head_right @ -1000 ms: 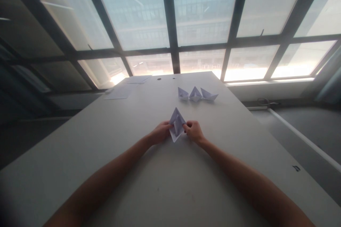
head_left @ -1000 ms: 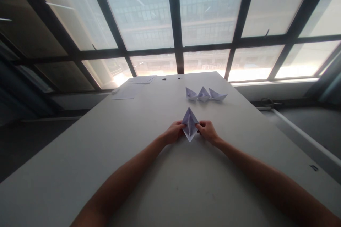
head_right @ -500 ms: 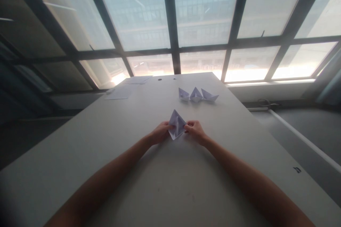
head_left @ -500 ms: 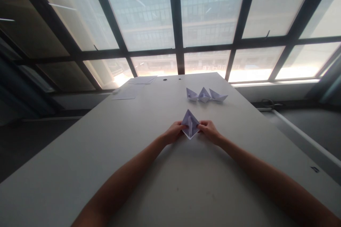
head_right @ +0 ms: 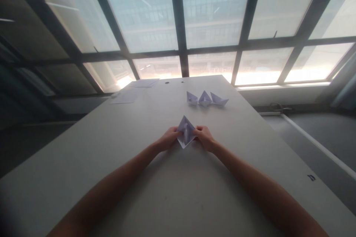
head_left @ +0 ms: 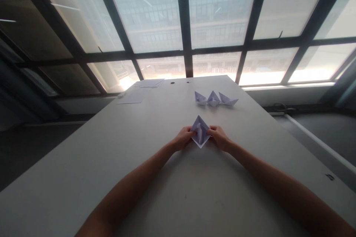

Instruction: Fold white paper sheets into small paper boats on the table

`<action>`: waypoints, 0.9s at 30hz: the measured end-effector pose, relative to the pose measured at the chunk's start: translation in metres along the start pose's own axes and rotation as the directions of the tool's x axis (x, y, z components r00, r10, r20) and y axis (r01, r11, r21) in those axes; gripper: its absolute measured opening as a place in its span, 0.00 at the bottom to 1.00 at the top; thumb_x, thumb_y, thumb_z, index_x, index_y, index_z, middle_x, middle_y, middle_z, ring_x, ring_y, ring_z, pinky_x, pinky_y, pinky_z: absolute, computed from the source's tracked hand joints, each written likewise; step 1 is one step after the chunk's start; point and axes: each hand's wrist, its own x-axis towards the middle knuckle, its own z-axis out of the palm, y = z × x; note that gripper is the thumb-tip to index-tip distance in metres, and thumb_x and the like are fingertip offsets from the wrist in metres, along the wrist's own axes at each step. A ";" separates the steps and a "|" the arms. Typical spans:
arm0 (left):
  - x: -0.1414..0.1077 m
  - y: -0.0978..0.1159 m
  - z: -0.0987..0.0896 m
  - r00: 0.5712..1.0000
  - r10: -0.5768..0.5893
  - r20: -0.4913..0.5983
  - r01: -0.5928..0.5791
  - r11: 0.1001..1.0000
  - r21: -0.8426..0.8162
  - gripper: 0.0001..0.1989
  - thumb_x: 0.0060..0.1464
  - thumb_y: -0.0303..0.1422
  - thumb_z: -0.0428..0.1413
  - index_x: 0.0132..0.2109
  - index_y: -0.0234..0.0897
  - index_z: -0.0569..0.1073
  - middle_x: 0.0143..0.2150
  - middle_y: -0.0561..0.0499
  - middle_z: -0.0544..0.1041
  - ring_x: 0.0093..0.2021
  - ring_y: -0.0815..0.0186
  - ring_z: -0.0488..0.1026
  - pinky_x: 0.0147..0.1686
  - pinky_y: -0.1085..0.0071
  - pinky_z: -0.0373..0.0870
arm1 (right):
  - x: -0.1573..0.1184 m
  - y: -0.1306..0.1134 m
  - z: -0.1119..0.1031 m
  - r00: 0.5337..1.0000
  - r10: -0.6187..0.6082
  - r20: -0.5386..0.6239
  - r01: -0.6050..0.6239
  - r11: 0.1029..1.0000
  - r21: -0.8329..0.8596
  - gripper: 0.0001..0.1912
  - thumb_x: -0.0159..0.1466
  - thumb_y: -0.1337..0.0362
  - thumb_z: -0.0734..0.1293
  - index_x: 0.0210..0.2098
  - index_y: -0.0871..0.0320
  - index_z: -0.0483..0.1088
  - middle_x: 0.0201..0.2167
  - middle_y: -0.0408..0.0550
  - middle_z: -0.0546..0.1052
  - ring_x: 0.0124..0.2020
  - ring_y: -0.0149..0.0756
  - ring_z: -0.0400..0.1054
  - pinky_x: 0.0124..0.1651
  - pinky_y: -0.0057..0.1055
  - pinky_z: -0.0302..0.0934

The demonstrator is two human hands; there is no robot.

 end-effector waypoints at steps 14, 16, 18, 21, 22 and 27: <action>-0.001 0.006 -0.004 0.999 0.006 0.048 -0.012 0.992 0.126 0.13 0.46 0.36 0.61 0.37 0.30 0.77 0.30 0.49 0.76 0.30 0.65 0.72 0.33 0.72 0.65 | 0.000 -0.006 -0.005 0.999 0.025 0.028 -0.027 0.999 0.039 0.06 0.45 0.67 0.66 0.23 0.57 0.64 0.20 0.38 0.68 0.23 0.29 0.63 0.28 0.26 0.56; 0.001 0.004 -0.005 0.999 0.004 0.038 -0.008 0.994 0.113 0.13 0.45 0.36 0.61 0.36 0.30 0.77 0.29 0.49 0.76 0.30 0.65 0.72 0.32 0.73 0.64 | -0.001 -0.009 -0.003 0.999 0.040 0.032 -0.042 0.998 0.056 0.07 0.45 0.67 0.66 0.24 0.57 0.64 0.20 0.39 0.68 0.24 0.30 0.64 0.29 0.27 0.58; 0.003 0.003 -0.007 0.999 0.005 0.040 -0.010 0.995 0.103 0.14 0.45 0.36 0.61 0.36 0.29 0.77 0.29 0.49 0.76 0.29 0.66 0.72 0.32 0.73 0.64 | -0.002 -0.011 -0.002 0.998 0.044 0.046 -0.048 0.996 0.072 0.06 0.45 0.67 0.67 0.24 0.57 0.64 0.21 0.40 0.69 0.24 0.31 0.65 0.30 0.27 0.59; 0.004 0.001 -0.009 0.998 0.005 0.058 -0.010 0.995 0.096 0.13 0.45 0.35 0.61 0.36 0.29 0.78 0.29 0.48 0.77 0.29 0.66 0.72 0.31 0.74 0.65 | 0.000 -0.009 -0.003 0.997 0.043 0.065 -0.048 0.995 0.087 0.06 0.46 0.67 0.67 0.24 0.58 0.65 0.21 0.41 0.70 0.25 0.32 0.66 0.30 0.27 0.61; 0.004 0.002 -0.010 0.998 0.000 0.066 -0.007 0.996 0.094 0.12 0.45 0.34 0.60 0.36 0.28 0.78 0.30 0.47 0.77 0.29 0.66 0.72 0.31 0.74 0.65 | 0.001 -0.008 -0.003 0.997 0.041 0.064 -0.047 0.995 0.083 0.06 0.46 0.67 0.67 0.24 0.58 0.65 0.21 0.41 0.70 0.25 0.31 0.66 0.30 0.27 0.61; 0.003 0.004 -0.018 0.999 -0.043 0.025 0.040 0.992 0.119 0.11 0.44 0.30 0.62 0.36 0.28 0.80 0.32 0.47 0.80 0.30 0.66 0.75 0.33 0.74 0.68 | 0.004 -0.001 -0.004 0.999 -0.002 0.040 0.001 1.000 0.018 0.08 0.49 0.65 0.69 0.24 0.57 0.64 0.22 0.40 0.71 0.26 0.31 0.68 0.33 0.29 0.66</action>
